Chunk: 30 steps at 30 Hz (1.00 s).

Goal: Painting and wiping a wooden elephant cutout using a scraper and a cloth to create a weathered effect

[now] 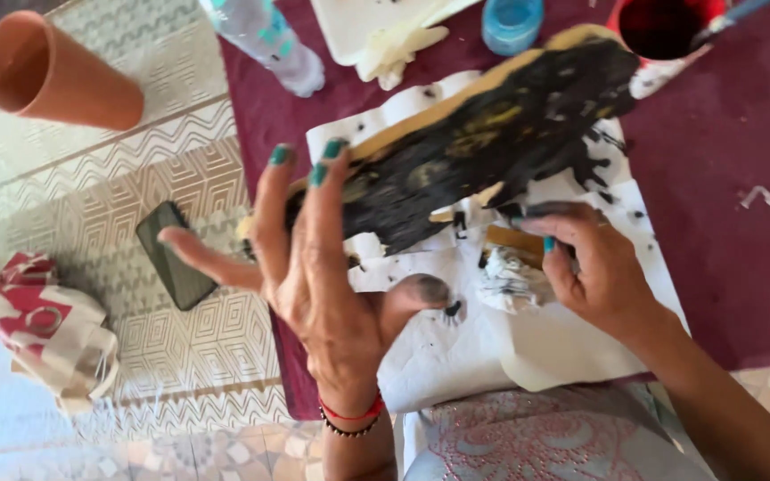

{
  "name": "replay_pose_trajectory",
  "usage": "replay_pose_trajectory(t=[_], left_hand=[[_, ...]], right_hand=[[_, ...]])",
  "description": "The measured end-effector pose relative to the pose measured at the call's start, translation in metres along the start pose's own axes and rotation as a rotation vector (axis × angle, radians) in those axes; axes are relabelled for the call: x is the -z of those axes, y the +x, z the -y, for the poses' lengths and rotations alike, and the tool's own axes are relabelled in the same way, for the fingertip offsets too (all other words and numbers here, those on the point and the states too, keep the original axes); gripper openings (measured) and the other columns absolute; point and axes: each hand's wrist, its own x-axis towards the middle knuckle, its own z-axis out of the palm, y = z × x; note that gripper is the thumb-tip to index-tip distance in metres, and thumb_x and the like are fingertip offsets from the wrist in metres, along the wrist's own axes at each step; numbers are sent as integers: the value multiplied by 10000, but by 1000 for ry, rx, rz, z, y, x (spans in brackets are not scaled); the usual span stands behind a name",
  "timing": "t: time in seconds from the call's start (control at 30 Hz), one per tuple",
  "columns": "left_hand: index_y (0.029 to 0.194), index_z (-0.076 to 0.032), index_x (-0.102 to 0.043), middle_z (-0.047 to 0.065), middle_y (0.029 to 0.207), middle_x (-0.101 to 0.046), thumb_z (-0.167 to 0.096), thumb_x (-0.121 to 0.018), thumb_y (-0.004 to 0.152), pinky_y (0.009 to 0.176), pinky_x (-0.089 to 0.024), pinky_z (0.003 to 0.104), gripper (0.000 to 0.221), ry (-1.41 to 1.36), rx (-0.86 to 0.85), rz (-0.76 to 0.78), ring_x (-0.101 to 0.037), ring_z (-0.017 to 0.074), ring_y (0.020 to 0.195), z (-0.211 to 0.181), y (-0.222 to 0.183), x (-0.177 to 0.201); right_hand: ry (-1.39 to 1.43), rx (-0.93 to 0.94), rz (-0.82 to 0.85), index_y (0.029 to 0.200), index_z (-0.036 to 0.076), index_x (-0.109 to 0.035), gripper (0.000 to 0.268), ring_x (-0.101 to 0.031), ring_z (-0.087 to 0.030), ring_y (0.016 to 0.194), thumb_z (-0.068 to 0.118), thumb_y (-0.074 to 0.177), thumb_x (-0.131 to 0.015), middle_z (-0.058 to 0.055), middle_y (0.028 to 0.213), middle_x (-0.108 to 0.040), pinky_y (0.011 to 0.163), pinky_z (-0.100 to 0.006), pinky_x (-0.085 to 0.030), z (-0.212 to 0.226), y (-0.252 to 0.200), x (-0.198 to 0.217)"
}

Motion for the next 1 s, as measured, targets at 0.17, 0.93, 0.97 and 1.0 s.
replay_pose_trajectory(t=[0.17,0.93,0.97,1.0], left_hand=[[1375,-82,-592,142,1256,-763,-743,-154,964,1208,87,789,893,-23,17,-6,-630,350,1370,5,-9,-4],[1356,-163,-573,0,1283,-832,-769,-245,949,1137,96,805,800,-109,-80,-64,-719,382,1362,14,-14,1],[1364,-164,-576,1,1295,-831,-764,-243,956,1131,92,808,798,-104,-88,-49,-705,373,1371,14,-14,2],[1373,-165,-578,3,1307,-829,-758,-242,963,1125,88,811,795,-99,-97,-34,-691,365,1380,15,-14,3]], right_hand=[[-64,26,92,1266,40,-652,328,-675,-239,722,48,946,-577,-127,1024,-681,685,-370,-526,10,5,-26],[-548,-252,275,1214,91,-479,362,-554,-411,493,216,882,-555,-137,583,-594,482,-519,-397,40,51,-70],[-541,-248,276,1208,90,-478,353,-551,-409,493,213,885,-553,-139,585,-590,482,-519,-395,42,52,-70],[-535,-244,276,1202,89,-478,345,-547,-407,494,210,888,-551,-140,587,-586,483,-519,-392,44,53,-70]])
